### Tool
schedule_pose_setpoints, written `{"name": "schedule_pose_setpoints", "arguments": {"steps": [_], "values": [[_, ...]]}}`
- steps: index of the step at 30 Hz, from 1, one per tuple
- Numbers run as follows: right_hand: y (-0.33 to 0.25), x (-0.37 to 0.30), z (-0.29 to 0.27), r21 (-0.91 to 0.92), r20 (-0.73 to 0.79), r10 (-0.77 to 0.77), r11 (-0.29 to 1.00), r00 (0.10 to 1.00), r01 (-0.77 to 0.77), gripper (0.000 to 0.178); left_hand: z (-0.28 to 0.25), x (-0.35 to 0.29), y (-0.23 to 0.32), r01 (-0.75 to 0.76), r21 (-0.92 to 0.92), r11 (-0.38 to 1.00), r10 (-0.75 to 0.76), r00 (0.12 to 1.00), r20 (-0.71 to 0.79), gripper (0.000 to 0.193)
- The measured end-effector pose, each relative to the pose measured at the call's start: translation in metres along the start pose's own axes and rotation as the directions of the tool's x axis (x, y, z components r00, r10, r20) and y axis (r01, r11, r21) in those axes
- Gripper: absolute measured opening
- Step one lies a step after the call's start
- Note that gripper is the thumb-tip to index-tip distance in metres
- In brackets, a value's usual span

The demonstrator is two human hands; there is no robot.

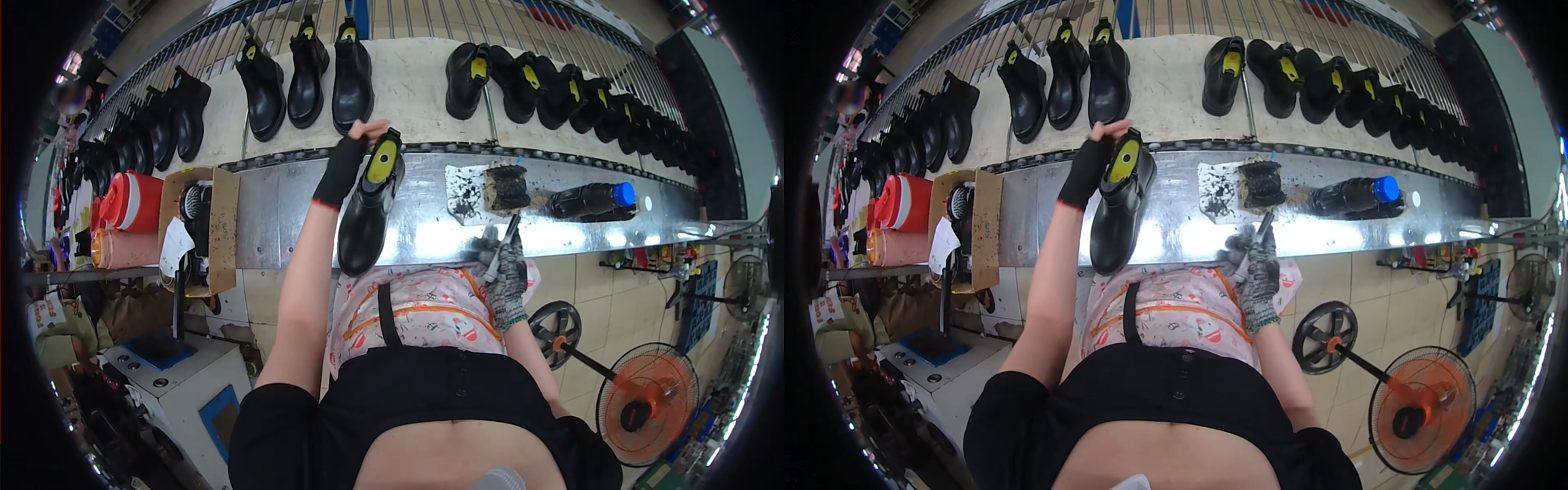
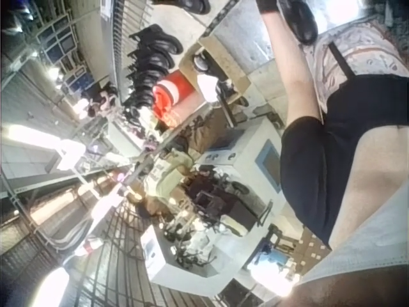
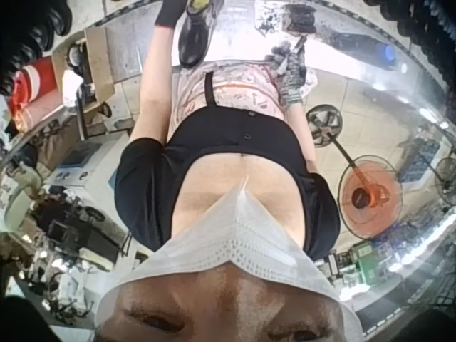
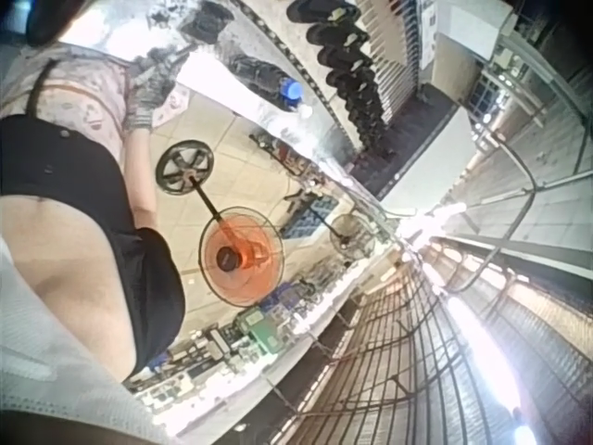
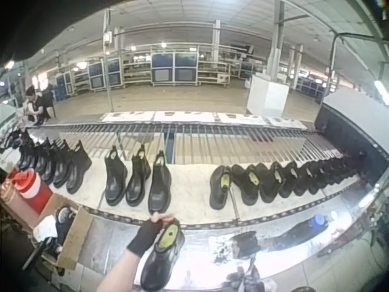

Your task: The worker is applying adhesive or cleaning material to the edge of a black boot and then placing it on a conveyor belt.

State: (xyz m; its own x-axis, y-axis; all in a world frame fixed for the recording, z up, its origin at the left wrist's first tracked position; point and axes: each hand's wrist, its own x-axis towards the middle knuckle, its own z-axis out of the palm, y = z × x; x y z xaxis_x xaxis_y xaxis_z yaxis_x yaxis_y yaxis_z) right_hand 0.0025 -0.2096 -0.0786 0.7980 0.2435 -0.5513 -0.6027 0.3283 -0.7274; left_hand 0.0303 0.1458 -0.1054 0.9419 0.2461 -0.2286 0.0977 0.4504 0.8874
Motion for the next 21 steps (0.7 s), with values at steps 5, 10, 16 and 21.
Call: {"name": "schedule_pose_setpoints", "arguments": {"steps": [5,10,16,21], "values": [[-0.01,-0.028,0.015,-0.108,-0.041,0.054,0.992,0.998,-0.058,0.057,0.02,0.022,-0.004,0.179,0.094,0.979,-0.191,0.973,0.133,0.06],[-0.021,-0.023,0.016,-0.106,-0.031,-0.147,0.984,0.989,0.143,0.056,0.047,-0.007,0.045,-0.07,-0.17,0.983,0.12,0.946,0.302,0.069],[-0.03,-0.026,0.027,-0.247,-0.053,-0.3,0.928,0.953,0.278,0.033,0.053,-0.036,0.062,-0.321,-0.289,0.902,0.418,0.82,0.392,0.07],[-0.032,-0.011,0.005,-0.286,-0.024,-0.12,0.952,0.993,0.108,0.023,0.059,-0.046,0.067,-0.341,-0.272,0.9,0.432,0.783,0.447,0.071]]}}
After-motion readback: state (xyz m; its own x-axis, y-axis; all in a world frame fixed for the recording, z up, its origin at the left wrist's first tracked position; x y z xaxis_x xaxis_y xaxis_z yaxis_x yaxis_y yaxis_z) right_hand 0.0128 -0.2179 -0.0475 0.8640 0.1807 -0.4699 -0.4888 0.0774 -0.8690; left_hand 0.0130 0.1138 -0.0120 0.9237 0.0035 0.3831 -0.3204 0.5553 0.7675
